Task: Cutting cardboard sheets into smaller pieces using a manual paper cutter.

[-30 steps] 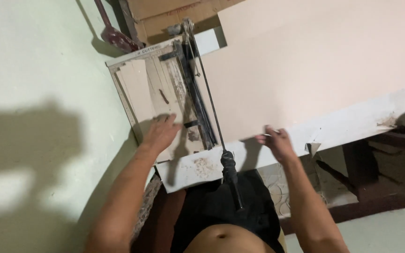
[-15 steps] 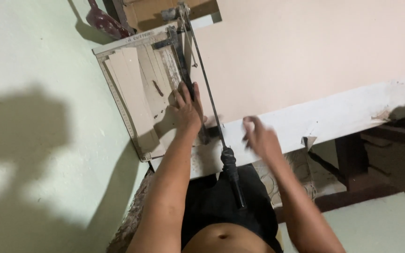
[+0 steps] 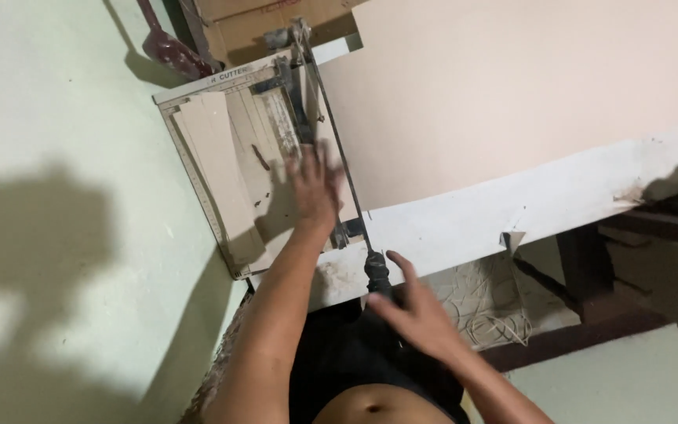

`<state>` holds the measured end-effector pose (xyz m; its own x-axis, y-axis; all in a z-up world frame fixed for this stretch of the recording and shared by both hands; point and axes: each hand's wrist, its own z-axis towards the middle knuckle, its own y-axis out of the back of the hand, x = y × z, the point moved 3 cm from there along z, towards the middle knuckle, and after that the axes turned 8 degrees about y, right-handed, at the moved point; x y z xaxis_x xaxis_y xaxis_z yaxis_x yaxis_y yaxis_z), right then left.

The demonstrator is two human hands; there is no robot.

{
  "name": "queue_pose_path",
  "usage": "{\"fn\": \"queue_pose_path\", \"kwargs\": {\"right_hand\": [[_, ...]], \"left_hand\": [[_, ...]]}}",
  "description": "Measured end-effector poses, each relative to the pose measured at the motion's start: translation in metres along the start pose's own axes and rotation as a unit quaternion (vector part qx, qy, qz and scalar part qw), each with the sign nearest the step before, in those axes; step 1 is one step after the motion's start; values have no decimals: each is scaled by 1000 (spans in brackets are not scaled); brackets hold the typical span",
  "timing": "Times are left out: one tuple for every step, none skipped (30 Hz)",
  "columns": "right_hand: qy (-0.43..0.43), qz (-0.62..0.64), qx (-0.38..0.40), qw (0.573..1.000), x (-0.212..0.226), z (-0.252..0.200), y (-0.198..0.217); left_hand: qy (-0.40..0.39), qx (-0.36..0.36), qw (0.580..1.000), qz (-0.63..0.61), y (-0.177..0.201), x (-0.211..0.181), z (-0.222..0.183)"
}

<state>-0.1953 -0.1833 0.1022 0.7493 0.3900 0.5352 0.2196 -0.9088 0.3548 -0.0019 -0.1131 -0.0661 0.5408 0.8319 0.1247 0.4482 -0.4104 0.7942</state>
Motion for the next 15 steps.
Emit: {"fn": "queue_pose_path", "kwargs": {"right_hand": [[11, 64, 12, 998, 13, -11, 19], [22, 130, 22, 991, 27, -20, 39], [24, 130, 18, 991, -6, 5, 28], [5, 197, -16, 980, -40, 29, 17], [-14, 263, -51, 963, -74, 53, 6], [-10, 265, -48, 963, -112, 97, 9], [-20, 346, -152, 926, -154, 133, 9], [-32, 423, -251, 870, -197, 164, -2], [-29, 426, -248, 870, -183, 166, 16], [-45, 509, -235, 827, -172, 167, 30], [-61, 587, -219, 777, -160, 169, 44], [-63, 589, -220, 775, -177, 175, 41], [-58, 604, -234, 759, -193, 182, 38], [-50, 617, -251, 744, -208, 191, 39], [-49, 618, -254, 743, -208, 178, 37]], "left_hand": [[-7, 70, 984, -161, 12, -6, -5], [-18, 136, 939, -316, 27, -13, -8], [-21, 133, 939, -316, 11, -15, -3], [-155, 107, 961, -201, -4, -22, -4], [-284, 77, 952, -80, -21, -28, -6], [-280, 76, 954, -77, -27, -20, -16], [-317, 29, 947, -36, -31, -14, -27], [-353, -18, 935, 6, -34, -8, -39], [-349, -18, 937, 10, -43, 9, -41], [-320, 0, 945, 63, -54, 28, -43], [-290, 19, 950, 115, -66, 47, -44], [-292, 20, 949, 117, -63, 70, -47], [-256, 62, 953, 152, -62, 96, -47], [-220, 99, 953, 185, -60, 120, -44], [-222, 97, 952, 186, -39, 120, -46]]}}
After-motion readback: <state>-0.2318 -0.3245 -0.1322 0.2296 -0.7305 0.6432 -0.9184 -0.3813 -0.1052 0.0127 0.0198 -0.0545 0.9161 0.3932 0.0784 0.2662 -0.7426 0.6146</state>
